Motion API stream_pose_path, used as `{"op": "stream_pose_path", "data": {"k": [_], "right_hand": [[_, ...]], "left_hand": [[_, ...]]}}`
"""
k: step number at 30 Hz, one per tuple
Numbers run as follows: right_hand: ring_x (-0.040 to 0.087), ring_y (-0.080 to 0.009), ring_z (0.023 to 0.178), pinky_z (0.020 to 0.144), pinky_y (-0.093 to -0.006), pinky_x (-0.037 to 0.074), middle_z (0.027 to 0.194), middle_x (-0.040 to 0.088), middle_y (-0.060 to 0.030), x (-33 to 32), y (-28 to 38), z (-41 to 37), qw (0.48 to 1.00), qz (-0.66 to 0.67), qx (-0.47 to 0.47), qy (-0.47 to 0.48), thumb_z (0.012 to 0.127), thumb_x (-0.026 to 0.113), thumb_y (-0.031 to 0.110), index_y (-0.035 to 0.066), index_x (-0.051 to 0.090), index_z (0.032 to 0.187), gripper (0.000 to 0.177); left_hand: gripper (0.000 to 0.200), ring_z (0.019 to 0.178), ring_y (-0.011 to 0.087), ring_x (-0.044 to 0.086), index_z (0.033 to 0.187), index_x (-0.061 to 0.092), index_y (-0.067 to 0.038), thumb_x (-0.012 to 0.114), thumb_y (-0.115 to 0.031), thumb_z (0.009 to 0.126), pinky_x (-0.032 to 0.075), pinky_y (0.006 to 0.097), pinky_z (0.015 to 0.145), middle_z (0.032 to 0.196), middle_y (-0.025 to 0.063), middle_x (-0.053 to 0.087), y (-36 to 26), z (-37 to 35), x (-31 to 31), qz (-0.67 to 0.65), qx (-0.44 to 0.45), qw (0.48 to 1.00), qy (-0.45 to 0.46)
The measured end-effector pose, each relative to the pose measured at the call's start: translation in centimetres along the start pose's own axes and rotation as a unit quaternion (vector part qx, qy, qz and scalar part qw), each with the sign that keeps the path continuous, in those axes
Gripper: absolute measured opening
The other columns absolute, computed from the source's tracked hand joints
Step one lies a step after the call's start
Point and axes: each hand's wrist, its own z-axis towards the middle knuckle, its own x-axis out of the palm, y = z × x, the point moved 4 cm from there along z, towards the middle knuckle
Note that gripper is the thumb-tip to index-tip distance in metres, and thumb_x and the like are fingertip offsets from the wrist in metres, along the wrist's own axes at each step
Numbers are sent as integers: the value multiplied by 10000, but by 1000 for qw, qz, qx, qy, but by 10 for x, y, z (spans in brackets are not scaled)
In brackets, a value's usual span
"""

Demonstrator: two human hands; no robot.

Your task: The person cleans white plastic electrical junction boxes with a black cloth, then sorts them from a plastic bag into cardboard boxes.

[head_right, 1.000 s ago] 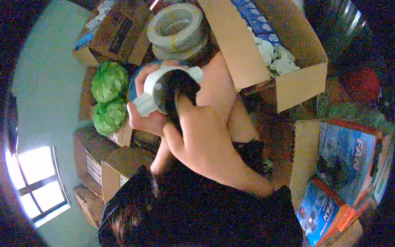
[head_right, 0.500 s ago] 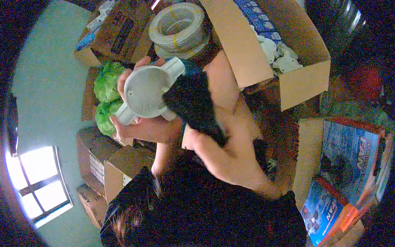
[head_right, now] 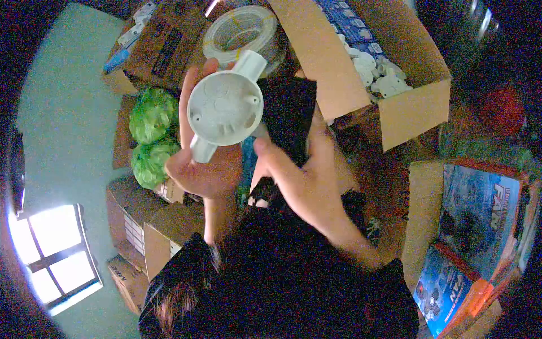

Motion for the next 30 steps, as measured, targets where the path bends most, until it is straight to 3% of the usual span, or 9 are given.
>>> {"op": "stream_pose_path", "data": {"k": [1,2,5,6,12,15,20,26,30], "right_hand": [[540,-77,618,590,-239,449,718,559,-23,-3,1,2,1000,-15,-1,-4,767,550,33,-4,499,991,232],[543,-81,649,612,-248,451,741,562,-25,-9,1,3,999,-27,11,18,765,551,33,-4,496,1014,257],[542,-85,710,642,-260,449,780,576,-34,-8,6,4,997,-59,-39,8,761,557,39,-5,505,1016,264],[540,-85,724,646,-261,447,788,582,-38,-6,8,4,995,-69,-71,-8,760,560,42,-5,510,1005,255],[556,-146,637,580,-277,446,739,584,-55,-1,20,-6,950,-167,-263,-30,751,565,30,-13,554,896,151],[595,-293,631,574,-349,463,703,571,-158,6,28,-14,833,-448,-315,83,715,573,48,-15,514,978,277],[556,-358,620,534,-441,444,663,535,-195,24,37,-7,807,-558,-179,72,636,583,85,61,535,918,288],[550,-353,587,530,-429,453,659,549,-171,33,38,-10,807,-567,-160,45,604,615,117,82,538,912,320],[551,-354,599,547,-440,444,651,546,-165,35,39,-13,810,-568,-132,68,600,631,146,57,533,860,292]], "left_hand": [[827,1175,356,358,1272,253,8,471,-471,634,321,462,960,1317,224,271,-2,2,-1,4,-18,999,48],[827,1163,337,379,1274,229,-33,553,-345,581,344,454,949,1291,203,302,-3,0,-3,-115,-79,990,32],[814,1138,319,407,1254,216,-79,612,-218,555,381,442,921,1221,170,364,-3,-11,-9,-84,-158,984,-20],[775,1108,302,432,1223,208,-120,609,-84,560,416,421,889,1160,133,399,-1,-12,-10,-124,-172,977,-26],[710,1070,271,446,1205,216,-146,599,-61,614,424,383,868,1142,124,403,-9,-13,-1,-49,-89,994,-39],[668,1025,246,452,1187,234,-147,621,-118,643,403,351,856,1114,120,413,-5,-12,-2,-65,-73,995,-26],[580,966,208,455,1147,255,-143,628,-249,716,375,317,832,1057,113,439,1,-25,0,-18,-53,997,-57],[503,933,215,475,1105,259,-140,602,-257,755,369,330,834,1028,117,452,-1,-29,-2,27,0,993,-116],[461,907,329,499,1065,275,-121,570,-146,711,480,453,754,1056,202,401,-7,-28,12,25,89,988,-122]]}}
